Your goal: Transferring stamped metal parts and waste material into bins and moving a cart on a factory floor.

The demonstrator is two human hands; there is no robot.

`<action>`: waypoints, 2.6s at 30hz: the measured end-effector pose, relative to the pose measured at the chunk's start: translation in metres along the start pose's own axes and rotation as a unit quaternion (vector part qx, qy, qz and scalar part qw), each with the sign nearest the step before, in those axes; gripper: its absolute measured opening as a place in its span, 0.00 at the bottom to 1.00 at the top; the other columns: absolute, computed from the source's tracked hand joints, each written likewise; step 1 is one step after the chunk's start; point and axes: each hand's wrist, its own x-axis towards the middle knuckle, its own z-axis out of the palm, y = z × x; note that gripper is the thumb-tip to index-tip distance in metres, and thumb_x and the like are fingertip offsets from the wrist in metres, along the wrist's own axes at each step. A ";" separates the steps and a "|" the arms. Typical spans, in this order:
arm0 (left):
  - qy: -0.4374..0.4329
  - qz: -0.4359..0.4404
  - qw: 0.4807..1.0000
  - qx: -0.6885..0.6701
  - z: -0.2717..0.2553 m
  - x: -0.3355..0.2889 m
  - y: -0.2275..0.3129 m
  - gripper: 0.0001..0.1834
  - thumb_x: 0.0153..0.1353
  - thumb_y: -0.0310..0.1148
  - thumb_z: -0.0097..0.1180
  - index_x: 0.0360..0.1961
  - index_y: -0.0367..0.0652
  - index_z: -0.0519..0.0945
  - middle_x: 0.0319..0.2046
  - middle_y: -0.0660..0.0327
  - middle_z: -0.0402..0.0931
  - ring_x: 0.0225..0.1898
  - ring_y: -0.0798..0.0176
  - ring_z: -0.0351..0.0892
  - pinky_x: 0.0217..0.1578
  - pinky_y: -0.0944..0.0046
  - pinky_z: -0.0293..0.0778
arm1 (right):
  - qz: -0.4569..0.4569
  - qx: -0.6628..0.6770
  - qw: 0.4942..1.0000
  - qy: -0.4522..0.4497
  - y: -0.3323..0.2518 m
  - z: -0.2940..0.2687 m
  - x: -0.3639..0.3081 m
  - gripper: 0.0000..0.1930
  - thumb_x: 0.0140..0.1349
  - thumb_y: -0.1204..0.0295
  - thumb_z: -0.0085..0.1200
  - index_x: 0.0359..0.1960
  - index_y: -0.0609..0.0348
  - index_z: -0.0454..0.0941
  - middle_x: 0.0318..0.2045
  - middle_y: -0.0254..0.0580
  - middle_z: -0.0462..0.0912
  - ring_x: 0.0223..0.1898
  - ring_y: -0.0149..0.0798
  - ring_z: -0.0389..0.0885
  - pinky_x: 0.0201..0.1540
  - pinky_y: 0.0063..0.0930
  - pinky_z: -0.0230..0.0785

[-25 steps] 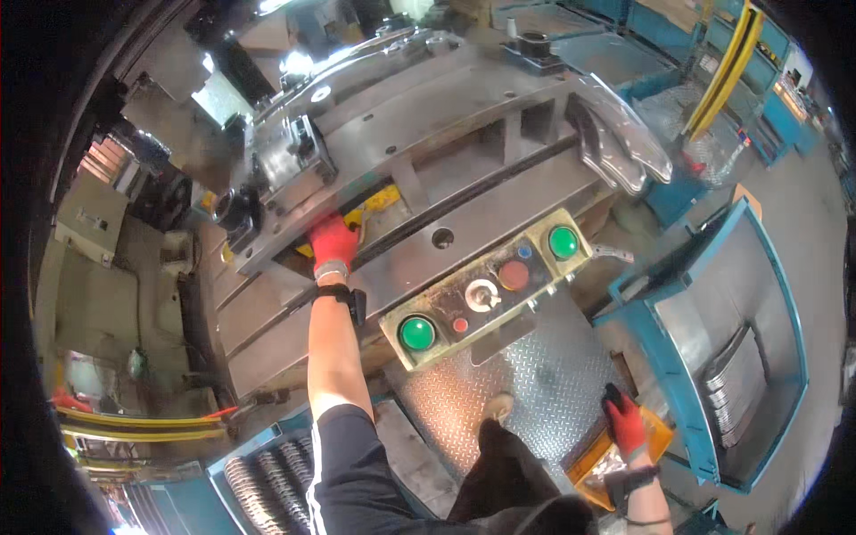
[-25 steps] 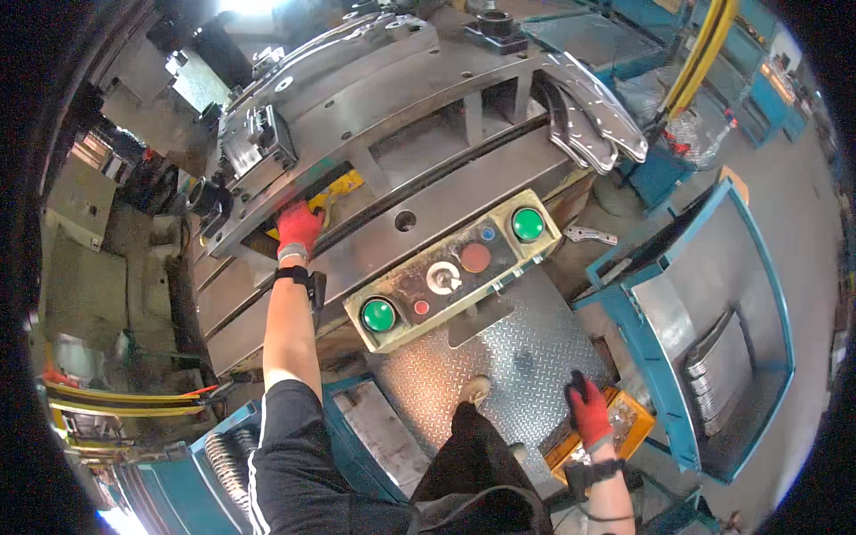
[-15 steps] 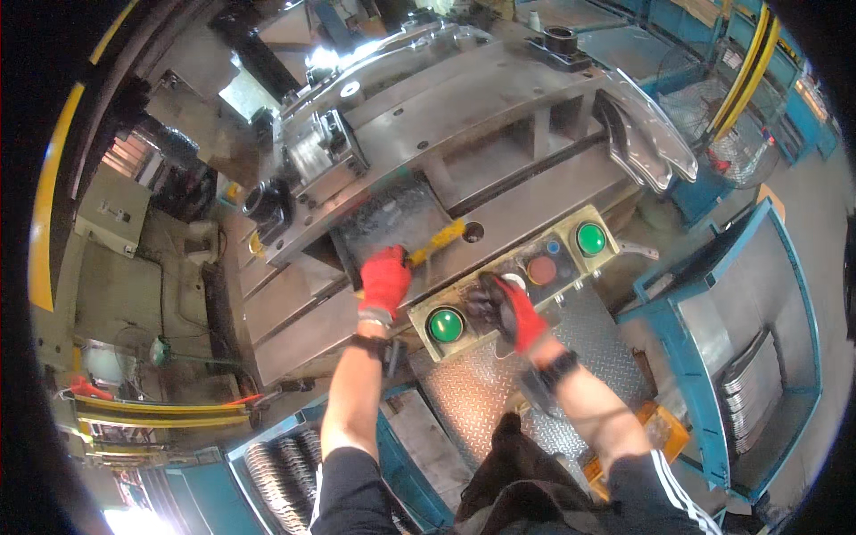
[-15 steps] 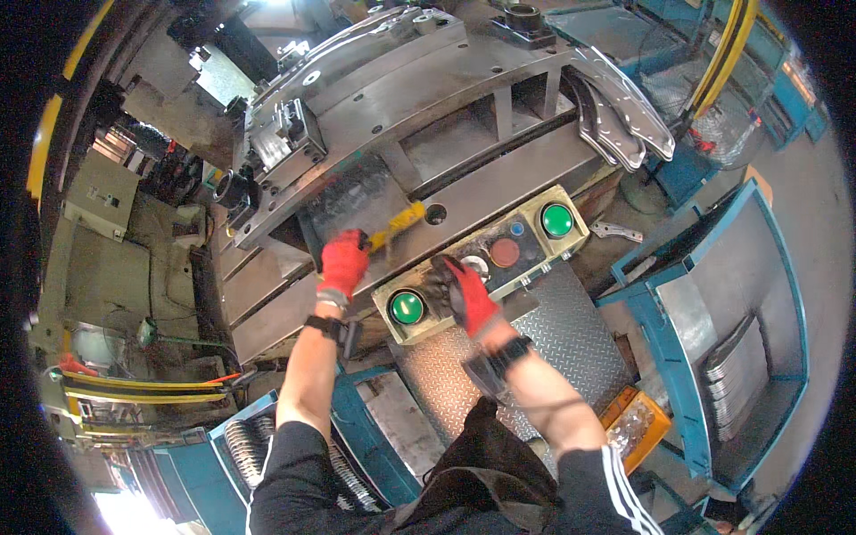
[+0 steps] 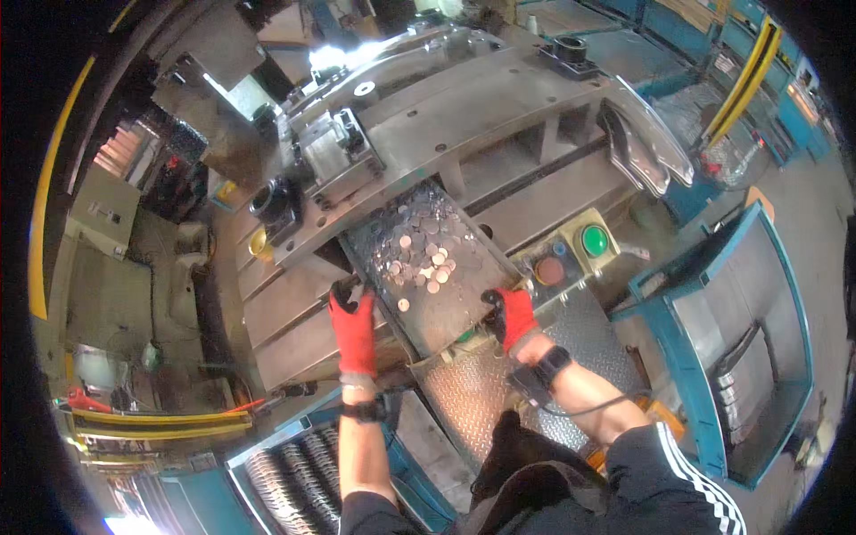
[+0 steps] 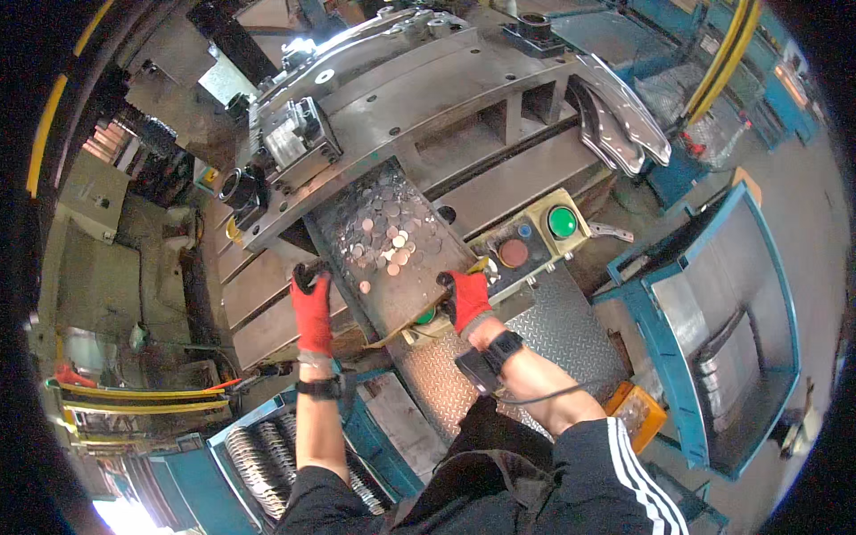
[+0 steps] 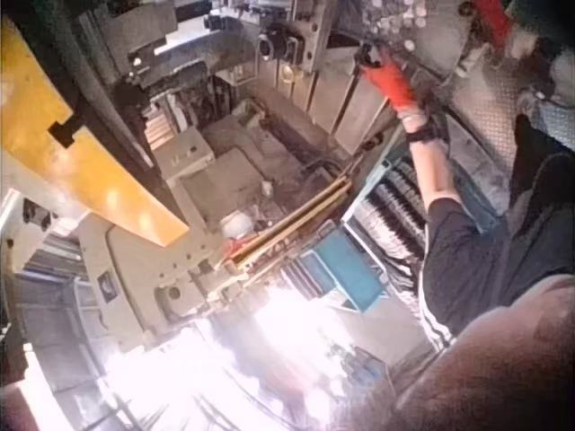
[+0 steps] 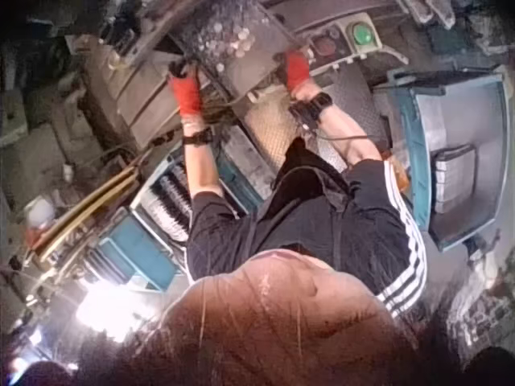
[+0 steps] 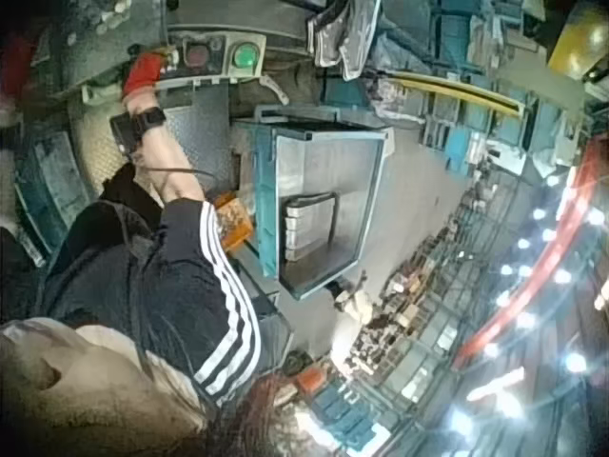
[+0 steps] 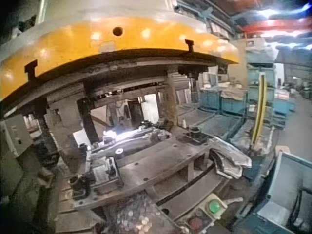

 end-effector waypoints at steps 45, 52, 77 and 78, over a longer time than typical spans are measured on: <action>-0.854 -0.374 0.361 -0.006 0.037 -0.717 0.261 0.12 0.53 0.46 0.53 0.28 0.50 0.77 0.28 0.61 0.75 0.32 0.59 0.74 0.41 0.62 0.72 | 0.120 0.321 0.639 0.689 0.259 -0.388 -0.700 0.10 0.54 0.68 0.59 0.25 0.63 0.80 0.14 0.36 0.72 0.13 0.31 0.70 0.15 0.25 0.60; -0.859 -0.419 0.273 0.111 0.078 -0.795 0.320 0.13 0.52 0.43 0.54 0.32 0.45 0.76 0.29 0.59 0.75 0.32 0.57 0.74 0.38 0.55 0.72 | 0.213 0.458 0.471 0.723 0.292 -0.444 -0.675 0.11 0.49 0.65 0.63 0.24 0.60 0.78 0.16 0.40 0.72 0.13 0.38 0.69 0.16 0.32 0.63; -0.910 -0.260 0.249 0.206 0.217 -0.874 0.324 0.19 0.60 0.54 0.42 0.32 0.53 0.75 0.25 0.63 0.69 0.25 0.62 0.68 0.28 0.58 0.65 | 0.289 0.476 0.554 0.619 0.261 -0.595 -0.618 0.15 0.60 0.74 0.54 0.50 0.59 0.72 0.27 0.44 0.77 0.21 0.34 0.77 0.22 0.27 0.69; -0.918 -0.272 0.230 0.171 0.215 -0.868 0.295 0.18 0.59 0.55 0.43 0.30 0.53 0.75 0.23 0.62 0.68 0.23 0.61 0.68 0.25 0.59 0.64 | 0.315 0.551 0.492 0.597 0.247 -0.598 -0.615 0.17 0.60 0.74 0.54 0.51 0.59 0.72 0.28 0.44 0.78 0.21 0.34 0.77 0.22 0.26 0.70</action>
